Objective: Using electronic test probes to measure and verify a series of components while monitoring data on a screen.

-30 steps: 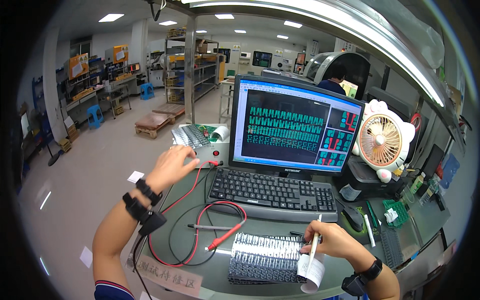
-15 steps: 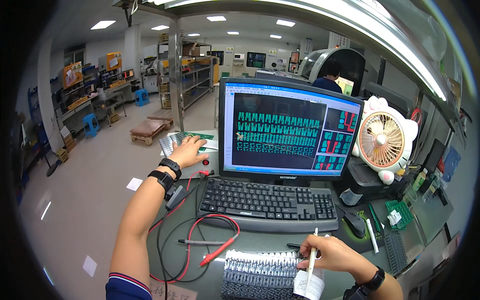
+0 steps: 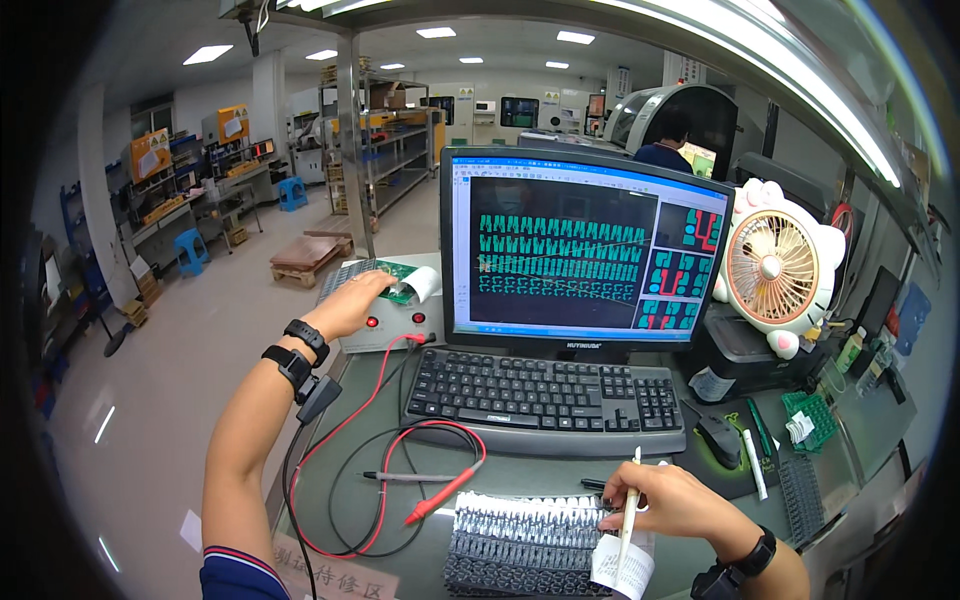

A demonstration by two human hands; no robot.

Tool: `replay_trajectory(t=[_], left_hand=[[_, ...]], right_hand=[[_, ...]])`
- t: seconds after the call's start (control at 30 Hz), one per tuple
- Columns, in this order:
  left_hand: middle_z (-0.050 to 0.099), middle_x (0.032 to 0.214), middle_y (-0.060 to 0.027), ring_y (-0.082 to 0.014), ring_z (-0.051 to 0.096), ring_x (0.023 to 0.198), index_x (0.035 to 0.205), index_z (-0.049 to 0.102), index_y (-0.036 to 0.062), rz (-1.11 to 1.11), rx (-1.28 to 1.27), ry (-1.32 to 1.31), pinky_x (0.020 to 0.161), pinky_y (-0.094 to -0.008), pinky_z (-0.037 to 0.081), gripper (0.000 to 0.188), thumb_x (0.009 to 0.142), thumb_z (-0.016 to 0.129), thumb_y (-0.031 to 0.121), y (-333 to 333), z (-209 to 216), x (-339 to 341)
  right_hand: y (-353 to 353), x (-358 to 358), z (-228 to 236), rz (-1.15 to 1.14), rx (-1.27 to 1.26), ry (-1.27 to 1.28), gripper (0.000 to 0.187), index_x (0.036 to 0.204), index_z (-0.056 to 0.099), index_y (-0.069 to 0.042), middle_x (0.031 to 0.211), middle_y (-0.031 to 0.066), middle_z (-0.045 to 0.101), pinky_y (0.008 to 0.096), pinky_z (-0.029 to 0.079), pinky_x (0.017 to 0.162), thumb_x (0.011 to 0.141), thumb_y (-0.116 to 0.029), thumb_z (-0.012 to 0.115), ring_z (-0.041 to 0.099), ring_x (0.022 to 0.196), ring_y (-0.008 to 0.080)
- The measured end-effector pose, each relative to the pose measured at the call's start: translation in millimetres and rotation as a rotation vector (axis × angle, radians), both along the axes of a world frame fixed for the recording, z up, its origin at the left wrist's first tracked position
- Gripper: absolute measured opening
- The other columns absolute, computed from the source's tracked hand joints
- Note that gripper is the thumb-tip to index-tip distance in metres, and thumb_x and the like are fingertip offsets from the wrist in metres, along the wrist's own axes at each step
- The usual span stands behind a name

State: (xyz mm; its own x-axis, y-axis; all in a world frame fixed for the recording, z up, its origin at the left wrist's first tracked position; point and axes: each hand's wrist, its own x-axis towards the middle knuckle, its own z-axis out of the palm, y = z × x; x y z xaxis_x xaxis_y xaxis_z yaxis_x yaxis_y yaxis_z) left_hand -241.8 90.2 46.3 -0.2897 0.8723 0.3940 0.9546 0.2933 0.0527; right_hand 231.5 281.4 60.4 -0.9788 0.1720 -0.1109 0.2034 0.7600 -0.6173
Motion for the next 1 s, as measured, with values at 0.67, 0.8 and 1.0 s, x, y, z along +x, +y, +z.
replay_trajectory(t=[0.67,0.8,1.0], left_hand=[[0.054,0.122,-0.015,-0.0316,0.051,0.115,0.118,0.055,0.0029,-0.014,0.048,0.129,0.098,-0.0385,0.041,0.044,0.076,0.047,-0.007,10,7,-17],[0.055,0.12,-0.0134,-0.0309,0.053,0.112,0.114,0.056,0.0053,0.068,0.031,0.065,0.094,-0.0394,0.044,0.038,0.077,0.048,-0.004,4,7,-8],[0.058,0.106,-0.0091,-0.0266,0.056,0.106,0.095,0.053,0.0076,0.207,0.013,0.275,0.08,-0.0385,0.052,0.01,0.085,0.051,0.008,-2,-1,-9]], right_hand=[[1,2,0,0.017,0.051,0.012,0.037,0.094,0.06,-0.005,0.083,0.0102,0.066,0.0319,0.05,0.07,0.075,-0.032,0.077,0.066,0.08,0.0244],[1,4,-1,0.033,0.072,0.027,0.037,0.095,0.06,-0.005,0.083,0.0102,0.066,0.0321,0.05,0.07,0.075,-0.032,0.077,0.066,0.081,0.0244],[1,4,-4,0.028,0.053,0.019,0.036,0.096,0.061,-0.006,0.084,0.009,0.066,0.032,0.05,0.069,0.075,-0.031,0.077,0.065,0.079,0.0236]])
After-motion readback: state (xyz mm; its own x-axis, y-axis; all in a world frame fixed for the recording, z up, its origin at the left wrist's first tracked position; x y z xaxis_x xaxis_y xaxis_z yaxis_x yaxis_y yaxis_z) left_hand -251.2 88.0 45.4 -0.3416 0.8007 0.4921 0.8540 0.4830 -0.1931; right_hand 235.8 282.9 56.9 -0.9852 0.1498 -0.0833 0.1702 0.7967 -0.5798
